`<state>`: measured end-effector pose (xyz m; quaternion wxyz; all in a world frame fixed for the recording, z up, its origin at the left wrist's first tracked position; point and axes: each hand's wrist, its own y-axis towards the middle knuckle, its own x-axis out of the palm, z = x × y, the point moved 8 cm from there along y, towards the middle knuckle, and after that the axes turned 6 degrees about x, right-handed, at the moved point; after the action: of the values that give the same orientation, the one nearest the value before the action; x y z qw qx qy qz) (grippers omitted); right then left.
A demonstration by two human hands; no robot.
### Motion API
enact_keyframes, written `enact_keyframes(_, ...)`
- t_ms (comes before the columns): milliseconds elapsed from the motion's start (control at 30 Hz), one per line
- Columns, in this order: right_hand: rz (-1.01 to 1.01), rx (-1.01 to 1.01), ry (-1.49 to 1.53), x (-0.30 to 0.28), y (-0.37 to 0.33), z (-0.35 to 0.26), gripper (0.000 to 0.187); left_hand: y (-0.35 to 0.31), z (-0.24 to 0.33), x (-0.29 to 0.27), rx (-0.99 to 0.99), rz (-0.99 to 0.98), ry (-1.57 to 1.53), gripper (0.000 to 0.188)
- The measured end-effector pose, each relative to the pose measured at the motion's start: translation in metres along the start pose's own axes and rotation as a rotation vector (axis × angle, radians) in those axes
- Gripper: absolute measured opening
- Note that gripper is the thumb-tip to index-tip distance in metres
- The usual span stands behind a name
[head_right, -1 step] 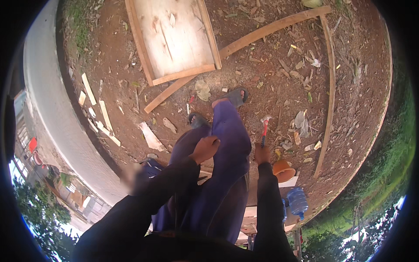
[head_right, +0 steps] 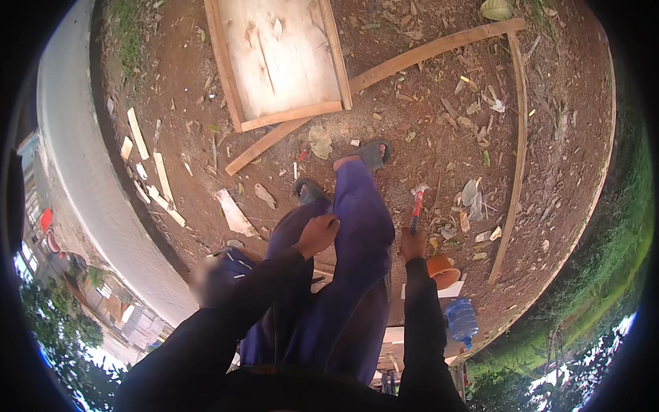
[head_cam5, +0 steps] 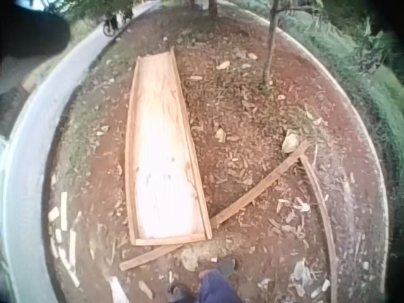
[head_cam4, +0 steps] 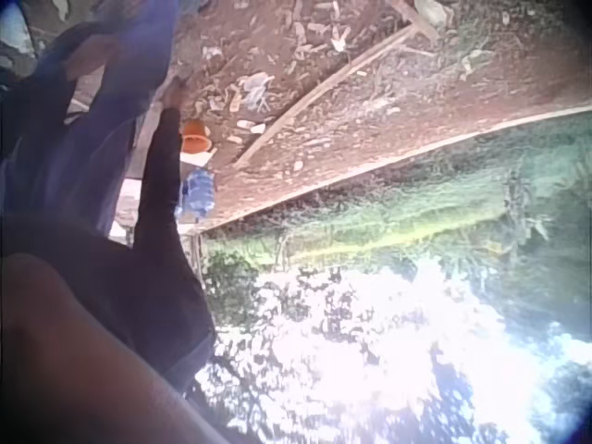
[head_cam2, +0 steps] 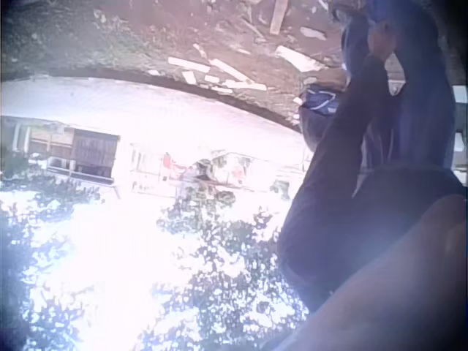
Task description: The person assembles a wooden frame by hammering nails into wooden planks and a plywood sheet. They retrieve nails from a bucket, position the wood pieces, and secure them with a hammer. The person also adjusts the frame and uses a chisel to fit components.
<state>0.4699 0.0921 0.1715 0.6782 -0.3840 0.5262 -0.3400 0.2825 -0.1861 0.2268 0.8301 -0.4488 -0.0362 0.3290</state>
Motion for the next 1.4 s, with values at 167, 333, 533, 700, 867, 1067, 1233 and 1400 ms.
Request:
enact_keyframes(167, 0.117, -0.088, -0.144, 0.027, -0.058, -0.085, 0.050, -0.043, -0.116, -0.017, 0.036, 0.410, -0.274, 0.026)
enact_keyframes(333, 0.069, -0.476, -0.487, 0.141, -0.115, -0.089, 0.039, -0.076, -0.161, 0.004, -0.305, 0.382, -0.634, 0.046)
enact_keyframes(533, -0.571, -0.657, -0.837, 0.245, -0.202, -0.104, 0.033, -0.093, -0.239, 0.058, -0.602, 0.576, -1.156, 0.047)
enact_keyframes(700, -0.568, -0.886, -1.080, 0.296, -0.091, -0.206, 0.052, -0.114, -0.268, 0.093, -0.703, 0.910, -1.911, 0.029)
enact_keyframes(867, 0.523, -1.405, -1.234, 0.317, -0.017, -0.436, 0.054, -0.115, -0.233, 0.145, -0.859, 0.941, -2.096, 0.024)
enact_keyframes(1067, 0.398, -1.454, -1.651, 0.387, 0.024, -0.573, 0.075, -0.070, -0.202, 0.151, -0.733, 0.830, -2.133, 0.026)
enact_keyframes(1233, 0.426, -1.385, -1.757, 0.412, 0.057, -0.583, 0.062, -0.058, -0.203, 0.165, -0.745, 0.741, -2.149, 0.027)
enact_keyframes(1400, 0.445, -1.370, -1.706, 0.403, 0.067, -0.584, 0.060, -0.059, -0.213, 0.165, -0.854, 0.748, -2.318, 0.027)
